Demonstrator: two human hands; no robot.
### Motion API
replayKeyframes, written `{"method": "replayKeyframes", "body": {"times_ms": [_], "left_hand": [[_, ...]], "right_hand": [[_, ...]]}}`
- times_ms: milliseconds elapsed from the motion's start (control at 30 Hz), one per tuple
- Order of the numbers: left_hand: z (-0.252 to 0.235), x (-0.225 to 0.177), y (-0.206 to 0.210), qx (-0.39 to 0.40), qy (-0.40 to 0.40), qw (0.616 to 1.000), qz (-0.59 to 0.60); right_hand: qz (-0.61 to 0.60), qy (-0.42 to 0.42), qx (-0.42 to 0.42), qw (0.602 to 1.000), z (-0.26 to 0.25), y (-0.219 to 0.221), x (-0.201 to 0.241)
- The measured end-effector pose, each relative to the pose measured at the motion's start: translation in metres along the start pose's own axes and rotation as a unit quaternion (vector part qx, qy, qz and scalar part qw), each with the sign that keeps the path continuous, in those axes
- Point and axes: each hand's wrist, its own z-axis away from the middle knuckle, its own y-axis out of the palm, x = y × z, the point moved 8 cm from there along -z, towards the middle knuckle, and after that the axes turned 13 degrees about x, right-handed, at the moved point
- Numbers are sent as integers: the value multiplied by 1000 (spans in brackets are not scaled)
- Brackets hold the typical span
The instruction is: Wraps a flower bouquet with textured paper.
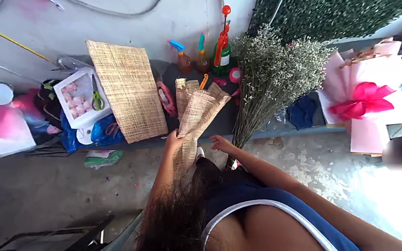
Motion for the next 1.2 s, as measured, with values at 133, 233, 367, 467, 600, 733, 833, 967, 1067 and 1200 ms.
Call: {"method": "replayKeyframes", "body": {"times_ms": [133, 233, 367, 467, 600, 733, 833, 967, 1067, 1200], "left_hand": [[24, -27, -28, -20, 67, 981, 179], [34, -42, -51, -98, 64, 931, 345], [44, -87, -42, -74, 92, 907, 403], [52, -107, -9, -45, 117, 878, 462], [56, -124, 42, -41, 91, 814, 572], [69, -130, 81, -100, 119, 810, 565], [75, -139, 104, -121, 164, 821, 533], [74, -132, 122, -164, 236, 826, 484], [72, -120, 128, -187, 238, 813, 497], [62, -102, 124, -131, 184, 836, 500]], "right_hand": [[-12, -139, -61, 988, -18, 1, 40], [131, -314, -183, 923, -1, -2, 97], [265, -505, -178, 802, 26, -6, 166], [208, -488, -137, 837, 35, -25, 190], [31, -425, -217, 878, 53, -46, 159], [-127, -373, -278, 876, 86, -38, 110], [-186, -319, -317, 873, 99, -42, 82], [-242, -278, -324, 871, 101, -52, 56], [-297, -221, -300, 879, 93, -52, 38], [-338, -222, -193, 894, 72, -48, 23]]}}
